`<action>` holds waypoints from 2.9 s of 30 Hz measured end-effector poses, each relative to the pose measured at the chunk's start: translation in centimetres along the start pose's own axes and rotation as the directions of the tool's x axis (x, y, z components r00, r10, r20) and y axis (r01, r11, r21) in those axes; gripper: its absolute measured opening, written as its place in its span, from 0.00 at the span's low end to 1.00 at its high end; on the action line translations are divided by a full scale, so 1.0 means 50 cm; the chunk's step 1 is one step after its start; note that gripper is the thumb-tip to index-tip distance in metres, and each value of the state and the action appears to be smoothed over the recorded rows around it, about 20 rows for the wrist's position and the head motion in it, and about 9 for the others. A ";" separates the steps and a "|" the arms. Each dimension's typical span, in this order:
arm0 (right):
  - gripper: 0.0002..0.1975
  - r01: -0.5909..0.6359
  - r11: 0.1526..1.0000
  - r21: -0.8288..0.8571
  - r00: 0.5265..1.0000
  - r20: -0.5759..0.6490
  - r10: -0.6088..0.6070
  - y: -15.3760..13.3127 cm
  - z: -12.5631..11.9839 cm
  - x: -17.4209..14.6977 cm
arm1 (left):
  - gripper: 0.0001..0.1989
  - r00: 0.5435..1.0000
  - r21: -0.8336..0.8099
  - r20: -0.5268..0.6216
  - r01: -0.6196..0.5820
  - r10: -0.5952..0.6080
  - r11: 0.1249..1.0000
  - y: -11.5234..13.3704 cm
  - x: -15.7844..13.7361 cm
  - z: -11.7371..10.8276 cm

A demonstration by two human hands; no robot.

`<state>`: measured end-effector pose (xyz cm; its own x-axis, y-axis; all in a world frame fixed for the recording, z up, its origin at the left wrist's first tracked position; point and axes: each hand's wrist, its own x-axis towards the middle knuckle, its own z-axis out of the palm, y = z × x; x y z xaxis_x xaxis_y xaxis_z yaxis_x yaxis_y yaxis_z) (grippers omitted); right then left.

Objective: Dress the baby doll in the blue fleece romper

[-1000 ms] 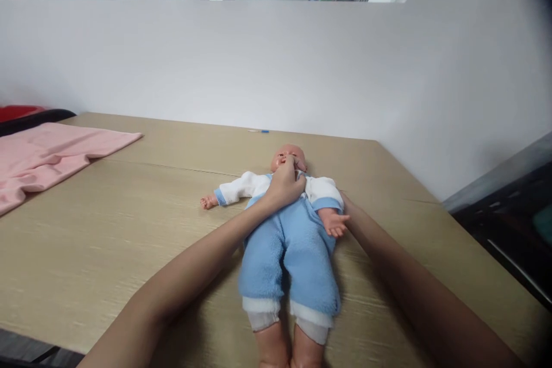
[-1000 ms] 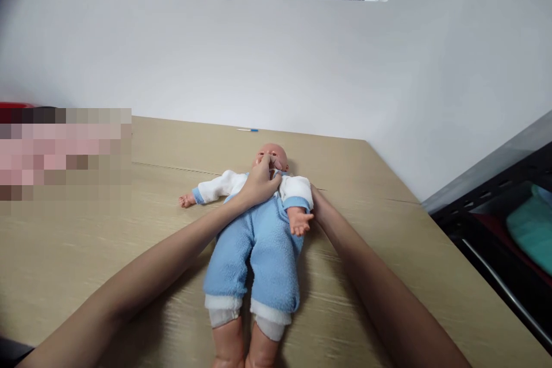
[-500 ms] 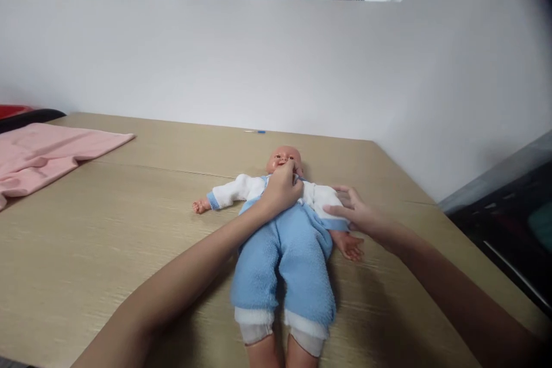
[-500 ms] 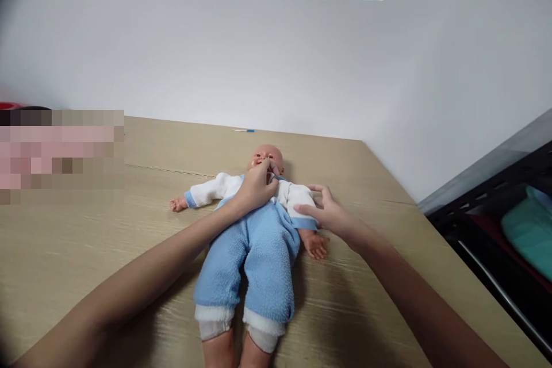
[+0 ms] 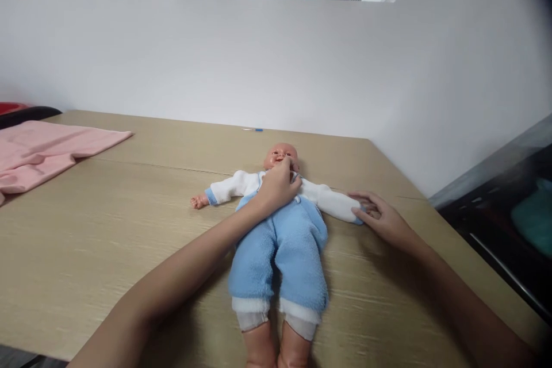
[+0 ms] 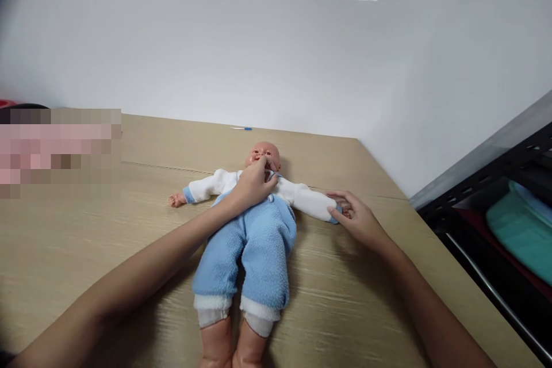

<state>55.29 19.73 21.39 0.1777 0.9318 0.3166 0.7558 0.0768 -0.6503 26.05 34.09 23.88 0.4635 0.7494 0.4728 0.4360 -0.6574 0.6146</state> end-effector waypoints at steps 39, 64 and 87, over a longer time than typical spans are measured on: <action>0.34 -0.207 0.589 0.781 0.975 0.112 0.193 -0.156 0.199 -0.033 | 0.27 0.914 -0.585 0.391 0.340 -0.111 0.736 -0.157 -0.183 -0.185; 0.34 -0.180 0.879 0.442 0.981 0.146 0.127 -0.123 0.166 -0.011 | 0.26 0.841 -0.518 0.509 0.469 -0.183 0.715 -0.160 -0.180 -0.200; 0.36 -0.096 0.923 0.372 0.981 0.192 0.024 -0.131 0.160 -0.019 | 0.20 0.793 -0.565 0.609 0.405 0.032 0.719 -0.229 -0.185 -0.225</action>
<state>45.12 21.18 19.81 0.0715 0.9842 0.1619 0.4461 0.1137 -0.8877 8.11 35.57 19.59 0.8508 0.5255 0.0098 0.0655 -0.1246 0.9900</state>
